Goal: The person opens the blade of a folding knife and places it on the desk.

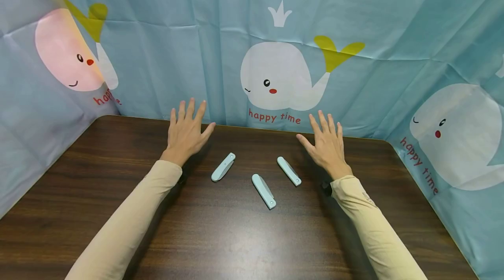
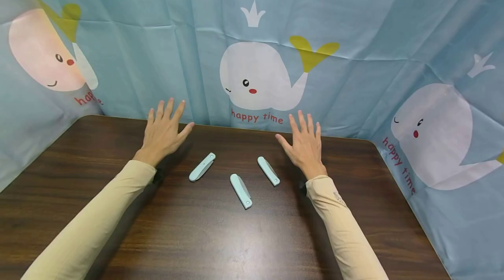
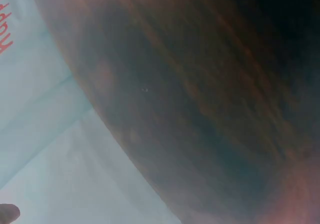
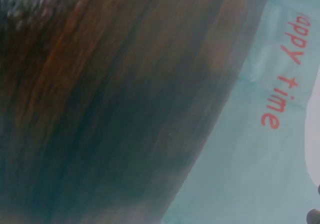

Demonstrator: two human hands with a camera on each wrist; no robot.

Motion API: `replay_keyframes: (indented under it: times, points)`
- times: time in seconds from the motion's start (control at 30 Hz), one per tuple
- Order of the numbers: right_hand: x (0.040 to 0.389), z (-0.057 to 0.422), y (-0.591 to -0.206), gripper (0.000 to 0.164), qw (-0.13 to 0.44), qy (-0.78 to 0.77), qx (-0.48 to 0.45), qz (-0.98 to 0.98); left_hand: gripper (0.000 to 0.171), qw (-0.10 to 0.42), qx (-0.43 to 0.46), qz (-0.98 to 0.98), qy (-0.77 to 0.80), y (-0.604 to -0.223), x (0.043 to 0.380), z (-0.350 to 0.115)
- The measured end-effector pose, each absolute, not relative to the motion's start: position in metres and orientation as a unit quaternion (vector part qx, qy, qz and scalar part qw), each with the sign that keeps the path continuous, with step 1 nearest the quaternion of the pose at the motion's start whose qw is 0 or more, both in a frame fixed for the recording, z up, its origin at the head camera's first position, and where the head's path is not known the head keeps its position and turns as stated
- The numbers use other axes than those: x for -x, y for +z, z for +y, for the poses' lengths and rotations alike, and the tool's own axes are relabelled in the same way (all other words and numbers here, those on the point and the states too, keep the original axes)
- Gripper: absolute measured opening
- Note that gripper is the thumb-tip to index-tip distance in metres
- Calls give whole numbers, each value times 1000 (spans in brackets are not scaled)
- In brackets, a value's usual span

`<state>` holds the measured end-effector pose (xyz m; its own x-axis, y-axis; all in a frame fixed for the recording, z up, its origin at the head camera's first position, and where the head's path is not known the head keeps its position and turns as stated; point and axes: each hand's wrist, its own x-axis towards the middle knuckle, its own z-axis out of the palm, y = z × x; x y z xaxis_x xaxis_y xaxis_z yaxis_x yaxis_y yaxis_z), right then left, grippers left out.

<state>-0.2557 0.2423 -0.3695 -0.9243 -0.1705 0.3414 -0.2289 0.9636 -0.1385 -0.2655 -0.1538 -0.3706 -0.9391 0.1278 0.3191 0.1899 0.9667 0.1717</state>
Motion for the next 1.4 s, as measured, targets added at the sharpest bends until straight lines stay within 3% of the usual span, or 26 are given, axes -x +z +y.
replay_keyframes:
  times: [1.4]
  points:
    - [213, 192, -355, 77, 163, 159, -161, -960, 69, 127, 86, -981, -118, -367, 227, -141]
